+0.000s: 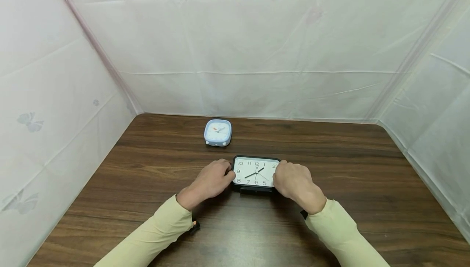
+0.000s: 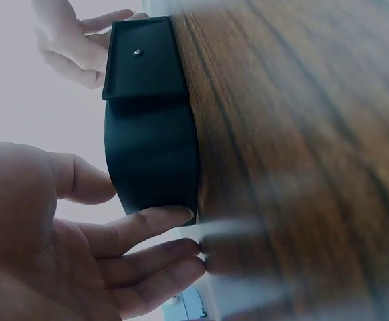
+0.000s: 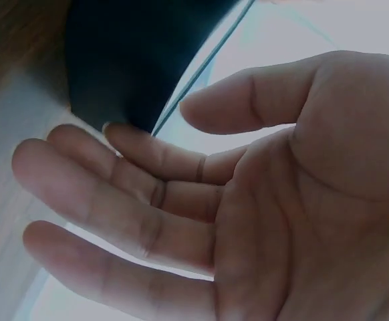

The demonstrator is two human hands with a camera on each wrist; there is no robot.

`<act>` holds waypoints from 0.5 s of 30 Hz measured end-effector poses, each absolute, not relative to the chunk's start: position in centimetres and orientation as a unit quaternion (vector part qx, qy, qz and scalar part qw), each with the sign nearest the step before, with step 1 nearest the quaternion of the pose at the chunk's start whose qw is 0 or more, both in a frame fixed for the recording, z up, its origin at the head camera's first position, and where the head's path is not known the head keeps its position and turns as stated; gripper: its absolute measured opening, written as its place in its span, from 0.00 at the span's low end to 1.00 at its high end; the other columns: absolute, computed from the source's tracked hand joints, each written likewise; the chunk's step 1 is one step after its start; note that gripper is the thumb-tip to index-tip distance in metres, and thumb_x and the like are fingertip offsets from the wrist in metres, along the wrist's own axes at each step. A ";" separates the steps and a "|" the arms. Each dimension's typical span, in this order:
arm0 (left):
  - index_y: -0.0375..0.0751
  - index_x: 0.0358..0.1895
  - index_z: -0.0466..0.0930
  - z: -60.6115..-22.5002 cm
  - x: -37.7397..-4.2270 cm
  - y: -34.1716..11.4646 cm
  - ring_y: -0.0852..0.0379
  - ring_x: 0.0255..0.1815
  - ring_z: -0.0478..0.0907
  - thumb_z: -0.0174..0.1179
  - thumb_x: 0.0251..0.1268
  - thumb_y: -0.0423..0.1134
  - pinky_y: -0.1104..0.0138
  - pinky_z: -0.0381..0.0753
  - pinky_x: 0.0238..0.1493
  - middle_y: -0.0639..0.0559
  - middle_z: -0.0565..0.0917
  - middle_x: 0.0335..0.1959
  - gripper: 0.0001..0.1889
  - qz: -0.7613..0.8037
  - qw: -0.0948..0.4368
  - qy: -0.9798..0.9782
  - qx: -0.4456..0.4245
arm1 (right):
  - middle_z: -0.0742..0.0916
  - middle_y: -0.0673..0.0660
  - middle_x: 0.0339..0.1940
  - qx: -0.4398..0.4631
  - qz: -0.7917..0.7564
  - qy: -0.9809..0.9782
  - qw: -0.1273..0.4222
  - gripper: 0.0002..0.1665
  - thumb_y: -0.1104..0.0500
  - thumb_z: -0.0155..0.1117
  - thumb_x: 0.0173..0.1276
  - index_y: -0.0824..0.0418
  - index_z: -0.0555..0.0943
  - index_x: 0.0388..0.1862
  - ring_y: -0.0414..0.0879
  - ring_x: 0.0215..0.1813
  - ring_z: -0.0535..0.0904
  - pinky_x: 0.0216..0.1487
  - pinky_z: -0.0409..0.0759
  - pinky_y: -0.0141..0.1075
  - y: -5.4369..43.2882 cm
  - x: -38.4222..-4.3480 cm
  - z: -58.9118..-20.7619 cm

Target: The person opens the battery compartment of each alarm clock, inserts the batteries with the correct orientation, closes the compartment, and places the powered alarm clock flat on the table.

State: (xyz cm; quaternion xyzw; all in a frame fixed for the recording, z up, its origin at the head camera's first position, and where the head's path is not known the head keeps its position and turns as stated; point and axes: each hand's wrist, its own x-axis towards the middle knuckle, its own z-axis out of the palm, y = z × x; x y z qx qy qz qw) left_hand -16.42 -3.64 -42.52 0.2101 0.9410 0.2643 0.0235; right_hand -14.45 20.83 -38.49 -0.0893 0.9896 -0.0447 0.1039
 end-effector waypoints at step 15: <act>0.35 0.36 0.80 -42.9 -15.3 -2.9 0.49 0.36 0.74 0.55 0.76 0.39 0.53 0.84 0.39 0.46 0.76 0.34 0.11 0.160 -0.008 0.961 0.227 | 0.78 0.60 0.21 -0.100 -0.009 0.994 0.046 0.10 0.67 0.52 0.72 0.68 0.70 0.29 0.60 0.27 0.84 0.28 0.83 0.57 20.7 -13.6 -40.0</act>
